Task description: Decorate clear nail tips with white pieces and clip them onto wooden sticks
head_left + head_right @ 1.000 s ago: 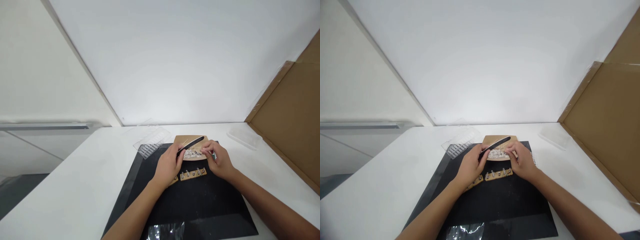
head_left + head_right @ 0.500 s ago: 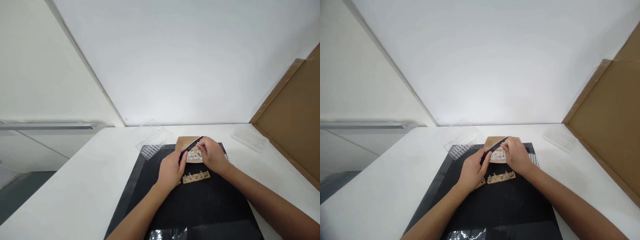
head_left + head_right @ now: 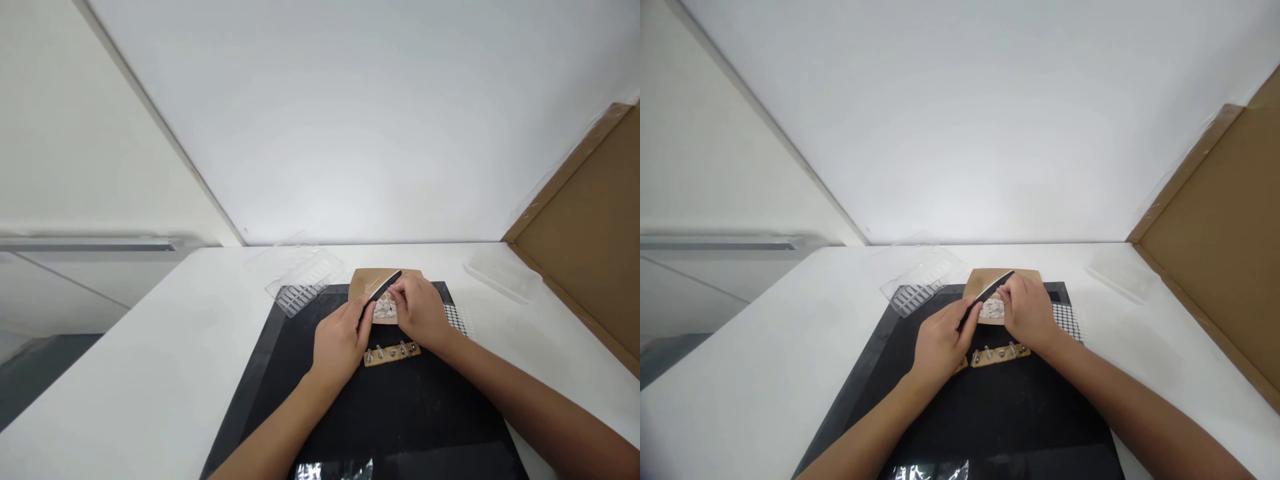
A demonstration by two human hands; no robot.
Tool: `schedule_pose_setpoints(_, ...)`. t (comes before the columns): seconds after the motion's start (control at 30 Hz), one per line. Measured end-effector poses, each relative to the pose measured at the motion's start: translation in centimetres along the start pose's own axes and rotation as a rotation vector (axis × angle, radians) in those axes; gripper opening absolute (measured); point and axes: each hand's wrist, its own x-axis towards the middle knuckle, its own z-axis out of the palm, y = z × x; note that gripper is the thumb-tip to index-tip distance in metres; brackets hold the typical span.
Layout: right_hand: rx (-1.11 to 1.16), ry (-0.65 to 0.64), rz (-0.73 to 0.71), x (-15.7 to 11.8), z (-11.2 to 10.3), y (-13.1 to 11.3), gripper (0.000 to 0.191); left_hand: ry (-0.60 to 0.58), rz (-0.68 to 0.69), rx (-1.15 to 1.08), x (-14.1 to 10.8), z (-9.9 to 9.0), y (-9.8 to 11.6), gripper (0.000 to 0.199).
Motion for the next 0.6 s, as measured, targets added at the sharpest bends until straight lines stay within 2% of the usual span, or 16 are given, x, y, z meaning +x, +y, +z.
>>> schedule_pose_setpoints(0.23, 0.024, 0.062, 0.077, 0.09, 0.17, -0.1, 0.022, 0.004, -0.01, -0.019, 0.17, -0.23, 0.49, 0.028)
schedule_pose_setpoints(0.47, 0.118, -0.027, 0.106, 0.21, 0.64, 0.44, 0.03, 0.016, -0.008, -0.023, -0.04, -0.02, 0.57, 0.027)
schedule_pose_setpoints(0.6, 0.141, -0.028, 0.089, -0.1, 0.74, -0.24, 0.03, 0.021, -0.044, -0.027, 0.05, -0.25, 0.81, 0.027)
